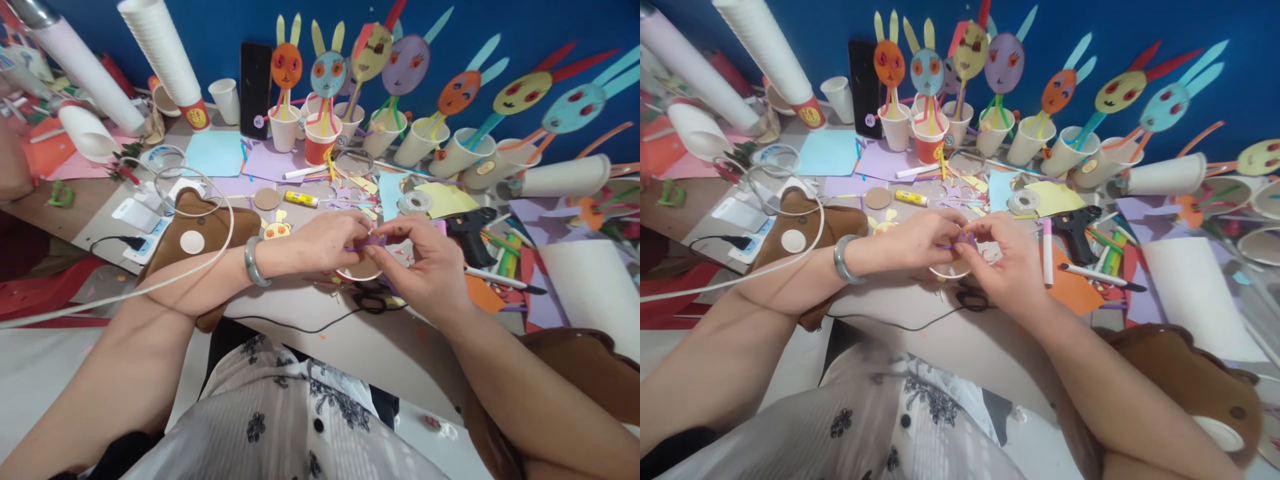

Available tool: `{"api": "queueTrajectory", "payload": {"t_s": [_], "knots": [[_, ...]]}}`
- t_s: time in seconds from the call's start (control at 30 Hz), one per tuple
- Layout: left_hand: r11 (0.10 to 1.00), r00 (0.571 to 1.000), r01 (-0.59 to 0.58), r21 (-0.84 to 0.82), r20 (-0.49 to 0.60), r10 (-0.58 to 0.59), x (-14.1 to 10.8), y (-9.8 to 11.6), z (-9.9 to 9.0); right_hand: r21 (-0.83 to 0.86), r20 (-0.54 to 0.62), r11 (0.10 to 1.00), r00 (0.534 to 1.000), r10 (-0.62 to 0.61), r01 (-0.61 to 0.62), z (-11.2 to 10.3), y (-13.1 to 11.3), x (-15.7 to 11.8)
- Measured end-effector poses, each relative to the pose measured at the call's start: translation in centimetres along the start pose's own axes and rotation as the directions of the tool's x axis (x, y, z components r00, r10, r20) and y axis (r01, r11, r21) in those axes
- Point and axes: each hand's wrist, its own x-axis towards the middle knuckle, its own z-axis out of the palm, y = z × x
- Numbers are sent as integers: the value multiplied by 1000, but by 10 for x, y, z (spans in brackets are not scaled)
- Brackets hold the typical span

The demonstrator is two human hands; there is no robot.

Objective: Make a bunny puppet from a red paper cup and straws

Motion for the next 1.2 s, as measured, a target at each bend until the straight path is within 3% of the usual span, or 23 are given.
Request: {"api": "queueTrajectory", "payload": {"t_s": [0.17, 0.33, 0.43, 0.53, 0.63, 0.83, 1.0, 1.2], "knots": [[992, 1000, 8, -126, 3, -8, 2, -2, -7, -22, -23, 999, 999, 23, -23, -1, 3, -3], [964, 996, 51, -259, 90, -29, -1, -5, -37, -45, -42, 999, 999, 19, -21, -5, 11, -4], [987, 994, 62, -147, 102, -47, -4, -11, -56, -36, -54, 999, 998, 18, -20, -6, 13, -6], [988, 966, 66, -139, 257, -29, -3, -15, -67, -26, -77, 1000, 997, 15, -17, -4, 13, -8], [962, 931, 138, -234, 362, -46, -1, -17, -70, 10, -110, 1000, 994, -11, 12, -1, 16, -10], [873, 890, 258, -414, 454, -48, 2, -23, -66, 119, -186, 990, 981, -47, 70, 4, 26, -9], [809, 865, 293, -510, 501, 3, 3, -29, -62, 175, -153, 984, 988, -3, 31, 5, 30, -9], [798, 842, 305, -519, 539, 29, 3, -34, -65, 257, -110, 966, 994, 14, 15, 6, 29, -10]]}}
